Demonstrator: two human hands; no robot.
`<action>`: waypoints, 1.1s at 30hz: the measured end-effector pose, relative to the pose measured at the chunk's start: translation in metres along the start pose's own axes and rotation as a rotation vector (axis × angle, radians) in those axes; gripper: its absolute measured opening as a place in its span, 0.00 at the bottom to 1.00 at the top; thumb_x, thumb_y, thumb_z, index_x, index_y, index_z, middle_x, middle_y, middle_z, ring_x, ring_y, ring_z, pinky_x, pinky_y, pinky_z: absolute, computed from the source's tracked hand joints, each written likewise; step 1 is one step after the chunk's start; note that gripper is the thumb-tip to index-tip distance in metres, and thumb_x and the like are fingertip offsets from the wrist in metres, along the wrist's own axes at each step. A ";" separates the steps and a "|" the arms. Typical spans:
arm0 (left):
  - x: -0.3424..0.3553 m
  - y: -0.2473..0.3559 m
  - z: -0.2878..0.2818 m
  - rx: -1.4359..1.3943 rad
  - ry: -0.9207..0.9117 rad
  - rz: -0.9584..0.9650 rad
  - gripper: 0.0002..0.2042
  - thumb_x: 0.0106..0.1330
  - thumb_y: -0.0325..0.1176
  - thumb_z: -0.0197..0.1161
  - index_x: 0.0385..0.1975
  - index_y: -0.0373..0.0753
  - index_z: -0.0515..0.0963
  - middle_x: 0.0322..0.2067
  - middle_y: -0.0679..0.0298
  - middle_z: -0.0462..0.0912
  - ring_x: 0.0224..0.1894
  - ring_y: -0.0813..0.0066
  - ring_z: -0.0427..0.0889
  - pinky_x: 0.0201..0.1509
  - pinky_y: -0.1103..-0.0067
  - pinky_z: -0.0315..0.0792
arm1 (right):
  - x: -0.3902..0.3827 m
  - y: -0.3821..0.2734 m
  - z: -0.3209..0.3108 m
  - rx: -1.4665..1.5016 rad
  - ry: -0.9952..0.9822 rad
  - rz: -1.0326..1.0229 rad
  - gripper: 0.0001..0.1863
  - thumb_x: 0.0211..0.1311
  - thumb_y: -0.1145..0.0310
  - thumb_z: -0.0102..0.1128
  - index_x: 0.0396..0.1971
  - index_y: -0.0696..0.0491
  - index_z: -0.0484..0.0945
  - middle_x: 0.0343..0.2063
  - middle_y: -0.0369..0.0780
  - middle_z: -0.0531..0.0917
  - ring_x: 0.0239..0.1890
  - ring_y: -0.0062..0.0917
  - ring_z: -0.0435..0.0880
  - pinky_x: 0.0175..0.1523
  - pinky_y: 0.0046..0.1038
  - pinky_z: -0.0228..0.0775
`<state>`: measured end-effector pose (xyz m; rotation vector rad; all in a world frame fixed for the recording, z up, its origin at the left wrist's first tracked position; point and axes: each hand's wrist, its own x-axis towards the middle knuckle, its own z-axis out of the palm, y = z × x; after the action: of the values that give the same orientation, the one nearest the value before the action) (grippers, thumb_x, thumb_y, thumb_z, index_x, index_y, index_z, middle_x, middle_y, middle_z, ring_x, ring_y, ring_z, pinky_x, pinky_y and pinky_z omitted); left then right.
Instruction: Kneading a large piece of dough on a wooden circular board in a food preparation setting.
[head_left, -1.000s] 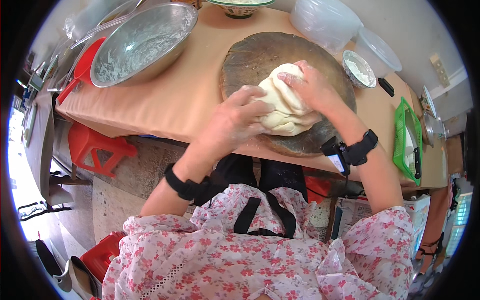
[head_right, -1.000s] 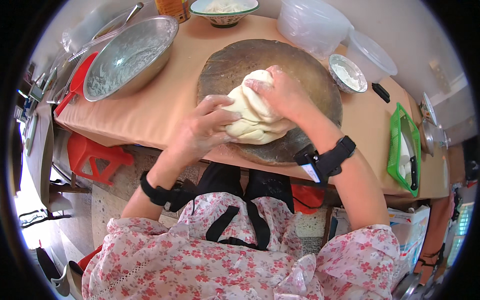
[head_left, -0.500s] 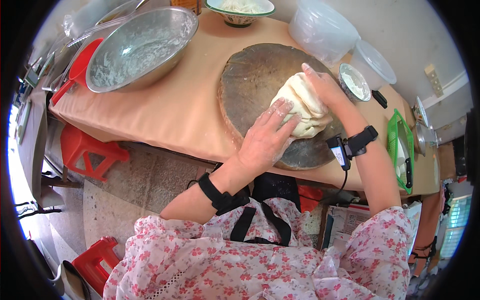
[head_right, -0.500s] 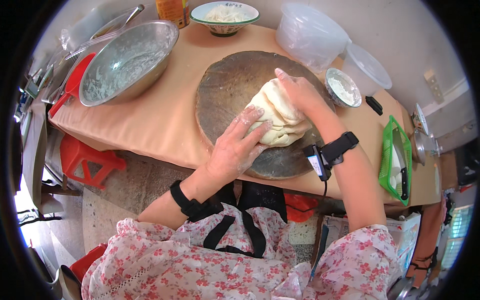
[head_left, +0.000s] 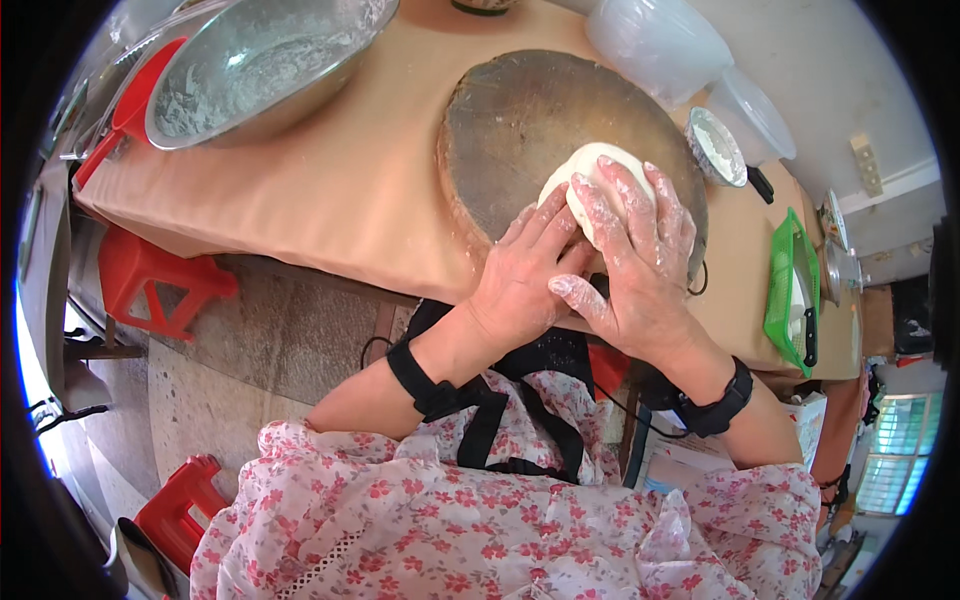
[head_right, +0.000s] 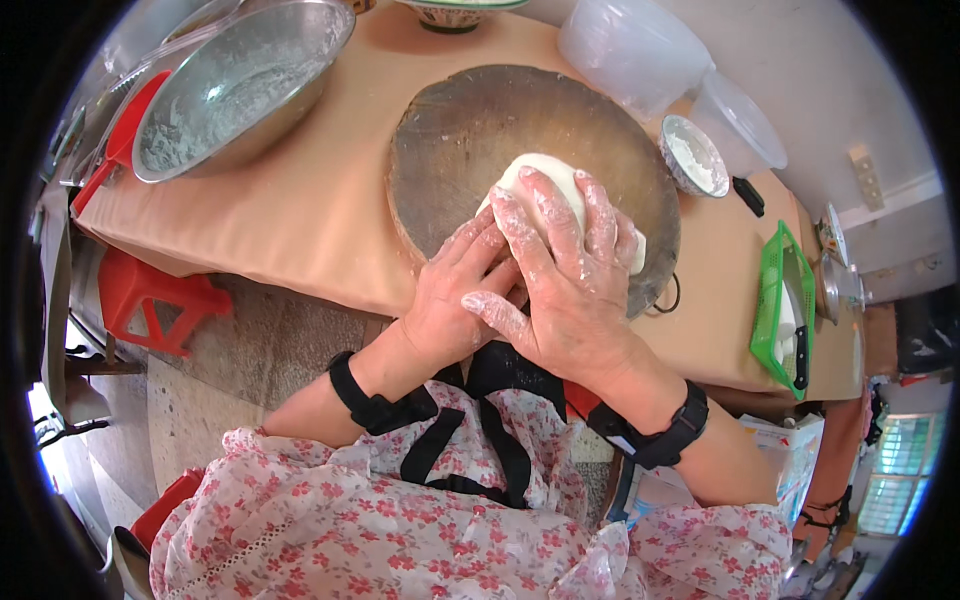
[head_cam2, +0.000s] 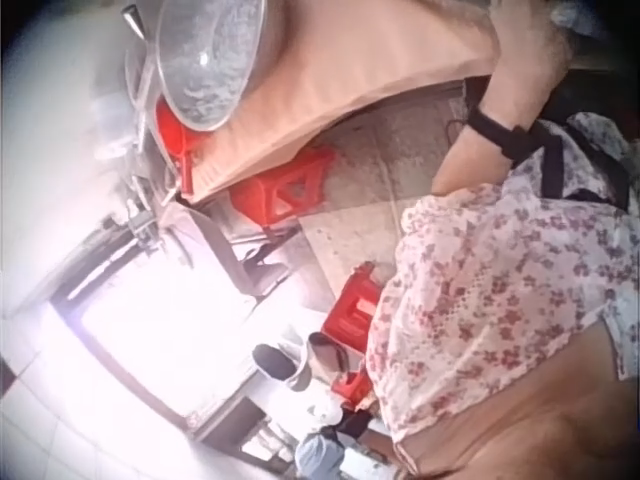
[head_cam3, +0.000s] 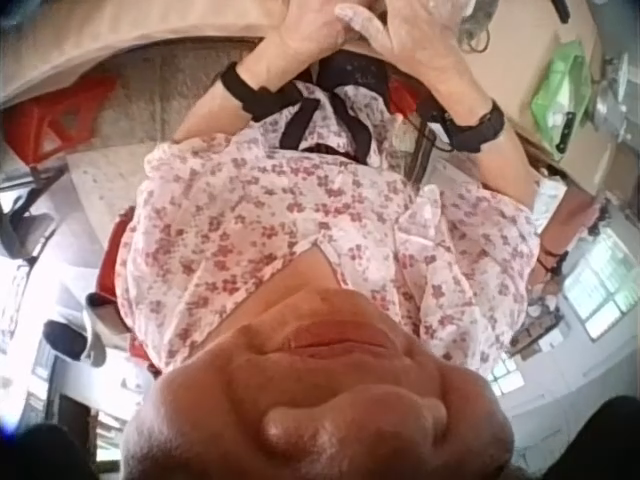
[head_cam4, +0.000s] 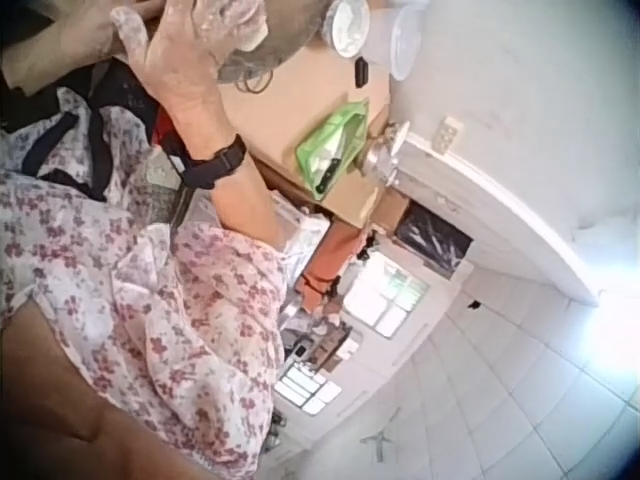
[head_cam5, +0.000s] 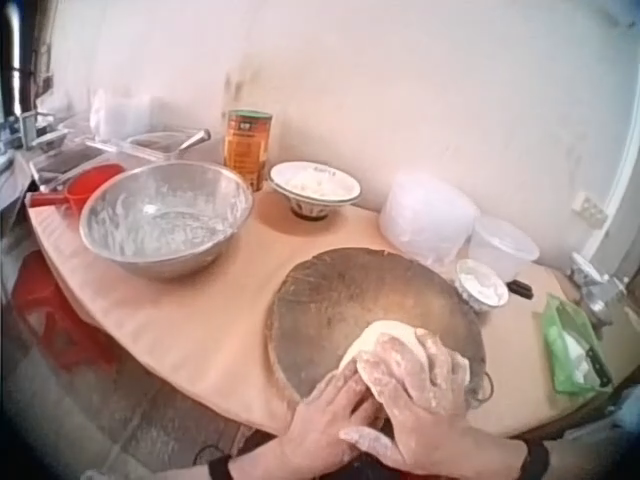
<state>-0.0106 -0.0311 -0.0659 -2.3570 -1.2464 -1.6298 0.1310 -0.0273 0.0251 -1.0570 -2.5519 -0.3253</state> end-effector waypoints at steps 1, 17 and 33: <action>0.002 0.000 0.000 -0.013 0.004 0.010 0.19 0.54 0.34 0.61 0.45 0.34 0.78 0.56 0.49 0.71 0.61 0.48 0.70 0.58 0.61 0.70 | -0.001 0.003 0.004 -0.020 0.028 -0.015 0.35 0.60 0.39 0.52 0.60 0.49 0.72 0.63 0.44 0.66 0.62 0.53 0.61 0.62 0.54 0.50; 0.017 0.011 -0.005 0.136 -0.208 -0.073 0.27 0.52 0.35 0.69 0.55 0.40 0.75 0.61 0.49 0.68 0.62 0.51 0.70 0.59 0.62 0.68 | 0.075 0.110 0.060 0.357 -0.116 0.213 0.24 0.70 0.50 0.47 0.53 0.54 0.70 0.49 0.50 0.77 0.51 0.49 0.74 0.56 0.43 0.66; 0.016 0.009 -0.002 0.168 -0.189 -0.048 0.26 0.52 0.34 0.67 0.54 0.43 0.75 0.60 0.52 0.70 0.62 0.54 0.70 0.61 0.61 0.68 | 0.097 0.135 0.053 0.586 -0.349 0.641 0.33 0.68 0.43 0.42 0.49 0.59 0.79 0.47 0.57 0.80 0.53 0.50 0.77 0.59 0.37 0.64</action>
<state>-0.0049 -0.0282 -0.0483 -2.4382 -1.4204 -1.2799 0.1510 0.1459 0.0263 -1.6712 -2.1640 0.7772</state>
